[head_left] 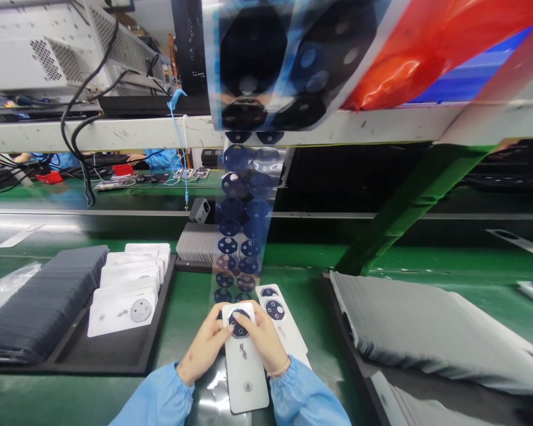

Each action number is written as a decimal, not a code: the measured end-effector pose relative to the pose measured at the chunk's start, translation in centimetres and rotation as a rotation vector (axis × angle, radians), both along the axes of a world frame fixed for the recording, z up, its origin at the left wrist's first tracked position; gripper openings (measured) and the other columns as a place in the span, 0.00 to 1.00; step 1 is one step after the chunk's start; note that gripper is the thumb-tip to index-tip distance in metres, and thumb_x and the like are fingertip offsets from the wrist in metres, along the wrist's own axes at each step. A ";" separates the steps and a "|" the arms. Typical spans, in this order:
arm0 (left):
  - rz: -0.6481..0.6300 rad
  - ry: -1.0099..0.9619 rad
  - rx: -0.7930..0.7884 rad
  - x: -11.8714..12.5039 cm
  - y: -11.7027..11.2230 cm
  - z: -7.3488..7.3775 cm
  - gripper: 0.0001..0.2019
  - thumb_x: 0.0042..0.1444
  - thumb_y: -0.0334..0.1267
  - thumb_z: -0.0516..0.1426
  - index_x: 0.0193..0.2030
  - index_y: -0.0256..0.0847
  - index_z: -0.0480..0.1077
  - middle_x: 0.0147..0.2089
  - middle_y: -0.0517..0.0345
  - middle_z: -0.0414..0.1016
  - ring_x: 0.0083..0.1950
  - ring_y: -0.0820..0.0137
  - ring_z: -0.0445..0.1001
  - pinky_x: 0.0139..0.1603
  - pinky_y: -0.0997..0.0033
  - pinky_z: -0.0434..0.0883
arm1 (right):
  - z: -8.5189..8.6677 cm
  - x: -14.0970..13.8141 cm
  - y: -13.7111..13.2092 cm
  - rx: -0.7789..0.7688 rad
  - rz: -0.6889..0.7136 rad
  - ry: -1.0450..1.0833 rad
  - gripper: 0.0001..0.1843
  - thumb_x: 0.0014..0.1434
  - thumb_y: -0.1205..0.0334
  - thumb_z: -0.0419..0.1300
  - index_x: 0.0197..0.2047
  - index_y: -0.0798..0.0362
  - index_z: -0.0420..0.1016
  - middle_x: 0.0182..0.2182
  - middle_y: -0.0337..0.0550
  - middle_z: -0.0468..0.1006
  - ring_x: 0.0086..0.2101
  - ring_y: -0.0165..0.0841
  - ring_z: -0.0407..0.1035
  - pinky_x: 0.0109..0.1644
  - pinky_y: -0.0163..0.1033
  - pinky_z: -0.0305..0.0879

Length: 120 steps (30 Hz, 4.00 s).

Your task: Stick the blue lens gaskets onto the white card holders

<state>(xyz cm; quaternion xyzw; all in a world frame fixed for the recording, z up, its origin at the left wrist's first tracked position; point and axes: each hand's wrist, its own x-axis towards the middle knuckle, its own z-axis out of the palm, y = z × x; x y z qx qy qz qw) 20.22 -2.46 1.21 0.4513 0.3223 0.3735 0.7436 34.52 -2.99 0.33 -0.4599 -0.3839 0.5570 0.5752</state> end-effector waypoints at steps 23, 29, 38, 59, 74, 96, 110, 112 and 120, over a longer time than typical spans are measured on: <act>0.242 0.020 -0.008 -0.6 1.0 1.0 0.26 0.47 0.36 0.67 0.51 0.40 0.61 0.35 0.53 0.82 0.33 0.65 0.80 0.34 0.72 0.73 | -1.0 0.0 0.1 0.073 0.110 0.026 0.24 0.50 0.55 0.67 0.48 0.49 0.67 0.44 0.46 0.79 0.45 0.42 0.73 0.49 0.46 0.68; 0.213 0.013 0.010 -0.3 0.9 0.5 0.25 0.48 0.35 0.66 0.50 0.40 0.61 0.37 0.52 0.81 0.35 0.63 0.80 0.36 0.69 0.73 | -1.1 0.0 0.2 0.014 0.087 0.005 0.20 0.51 0.50 0.67 0.42 0.52 0.71 0.40 0.47 0.80 0.42 0.44 0.75 0.46 0.46 0.70; 0.396 0.061 0.161 -0.8 0.2 0.2 0.19 0.58 0.38 0.59 0.56 0.47 0.61 0.54 0.53 0.74 0.50 0.63 0.75 0.50 0.67 0.71 | -0.7 -0.8 -1.2 0.423 -0.043 -0.732 0.38 0.52 0.59 0.64 0.65 0.50 0.56 0.62 0.51 0.61 0.58 0.48 0.60 0.61 0.53 0.60; 0.531 1.882 0.494 -20.2 5.5 -1.8 0.30 0.39 0.42 0.65 0.53 0.43 0.67 0.64 0.37 0.54 0.66 0.42 0.55 0.62 0.33 0.49 | -3.8 3.1 0.8 0.265 -0.614 -1.152 0.31 0.63 0.47 0.48 0.64 0.53 0.56 0.59 0.63 0.57 0.59 0.63 0.51 0.57 0.72 0.48; 0.720 1.523 0.627 -17.1 4.6 2.3 0.10 0.54 0.48 0.55 0.34 0.45 0.66 0.38 0.52 0.78 0.44 0.55 0.75 0.54 0.55 0.64 | -1.7 1.1 -0.2 0.253 -0.327 -0.697 0.27 0.66 0.51 0.50 0.65 0.46 0.53 0.62 0.54 0.55 0.53 0.45 0.65 0.55 0.54 0.65; 0.094 0.152 -0.121 -5.0 2.7 1.9 0.13 0.49 0.44 0.65 0.35 0.36 0.79 0.34 0.52 0.79 0.35 0.66 0.75 0.39 0.72 0.68 | -1.9 -0.2 -0.7 0.614 -0.133 -1.282 0.41 0.54 0.63 0.66 0.67 0.45 0.53 0.69 0.51 0.45 0.65 0.56 0.43 0.62 0.67 0.51; -0.041 0.041 -0.149 -4.0 1.8 2.4 0.12 0.52 0.40 0.65 0.41 0.36 0.79 0.40 0.48 0.80 0.42 0.66 0.76 0.46 0.74 0.68 | -1.7 -0.3 -0.6 0.680 -0.138 -1.139 0.17 0.50 0.79 0.56 0.39 0.49 0.68 0.42 0.46 0.74 0.43 0.43 0.68 0.44 0.48 0.69; -0.082 0.022 -0.142 -4.0 1.7 2.3 0.12 0.53 0.40 0.64 0.42 0.36 0.78 0.40 0.48 0.80 0.44 0.65 0.76 0.50 0.71 0.67 | -1.8 -0.4 -0.6 0.680 -0.149 -1.127 0.15 0.51 0.80 0.54 0.36 0.50 0.66 0.36 0.44 0.72 0.38 0.40 0.68 0.40 0.44 0.68; -0.027 0.024 -0.145 -4.3 1.9 2.2 0.16 0.54 0.39 0.63 0.49 0.36 0.75 0.43 0.46 0.81 0.50 0.61 0.76 0.55 0.66 0.65 | -2.1 -0.7 -0.7 0.692 -0.131 -1.079 0.15 0.46 0.82 0.47 0.27 0.50 0.61 0.28 0.40 0.68 0.30 0.36 0.62 0.34 0.39 0.59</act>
